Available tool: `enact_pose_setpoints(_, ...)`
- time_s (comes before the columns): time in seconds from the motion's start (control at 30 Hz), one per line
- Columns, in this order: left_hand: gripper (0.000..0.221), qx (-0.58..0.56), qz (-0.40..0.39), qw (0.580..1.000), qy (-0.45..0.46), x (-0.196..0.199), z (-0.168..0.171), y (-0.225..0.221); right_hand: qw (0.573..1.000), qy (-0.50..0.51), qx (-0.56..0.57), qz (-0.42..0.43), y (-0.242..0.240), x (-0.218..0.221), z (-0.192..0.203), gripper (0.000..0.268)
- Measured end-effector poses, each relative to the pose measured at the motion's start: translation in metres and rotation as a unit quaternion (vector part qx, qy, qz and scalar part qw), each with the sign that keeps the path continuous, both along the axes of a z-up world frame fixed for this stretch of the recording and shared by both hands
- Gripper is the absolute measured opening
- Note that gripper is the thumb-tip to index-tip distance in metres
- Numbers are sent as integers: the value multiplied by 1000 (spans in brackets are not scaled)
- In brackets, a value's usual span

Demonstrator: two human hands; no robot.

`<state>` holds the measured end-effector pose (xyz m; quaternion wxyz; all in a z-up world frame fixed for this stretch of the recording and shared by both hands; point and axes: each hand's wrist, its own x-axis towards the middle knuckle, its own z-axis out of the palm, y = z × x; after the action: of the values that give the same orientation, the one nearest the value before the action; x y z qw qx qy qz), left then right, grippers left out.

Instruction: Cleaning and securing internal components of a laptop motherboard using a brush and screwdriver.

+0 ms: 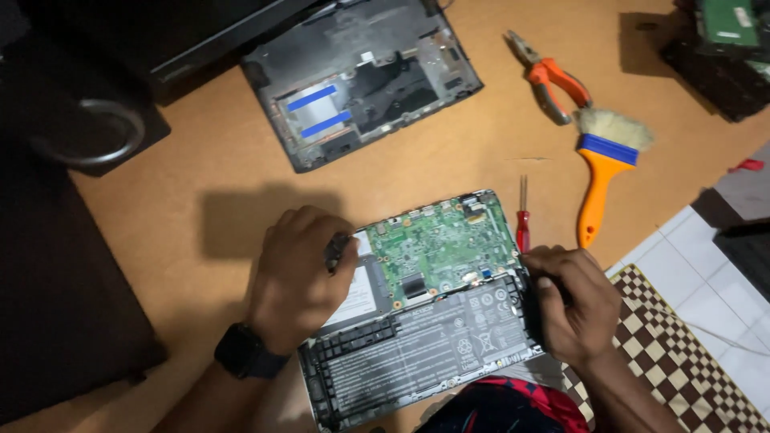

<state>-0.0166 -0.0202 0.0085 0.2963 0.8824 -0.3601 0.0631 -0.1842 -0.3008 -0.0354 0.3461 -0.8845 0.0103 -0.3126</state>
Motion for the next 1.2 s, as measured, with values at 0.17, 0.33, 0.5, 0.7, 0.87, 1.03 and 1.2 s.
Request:
enact_pose_setpoints(0.17, 11, 3, 23, 1000, -9, -3, -8, 0, 1000, -19, 2, 12, -1, 0, -4, 22)
enact_pose_setpoints(0.33, 16, 36, 26, 998, -38, 0, -16, 1, 998, -63, 1, 30, -10, 3, -11, 22)
enact_pose_setpoints(0.5, 20, 29, 21, 999, -21, 0, -16, 3, 996, -73, 2, 41, -12, 3, -16, 20)
enact_pose_setpoints(0.7, 22, 27, 21, 999, 31, -1, -8, 1, 995, -89, 10, 34, -9, 3, -18, 18)
enact_pose_setpoints(0.87, 21, 17, 21, 998, 60, 0, -5, 2, 994, -103, 22, 40, -10, 4, -19, 19)
enact_pose_setpoints(1.03, 20, 11, 21, 998, 54, -2, -5, 2, 993, -107, 27, 42, -10, 4, -19, 20)
enact_pose_setpoints(1.2, 21, 16, 18, 998, 57, -1, -2, 2, 994, -106, 25, 28, -15, -1, -22, 21)
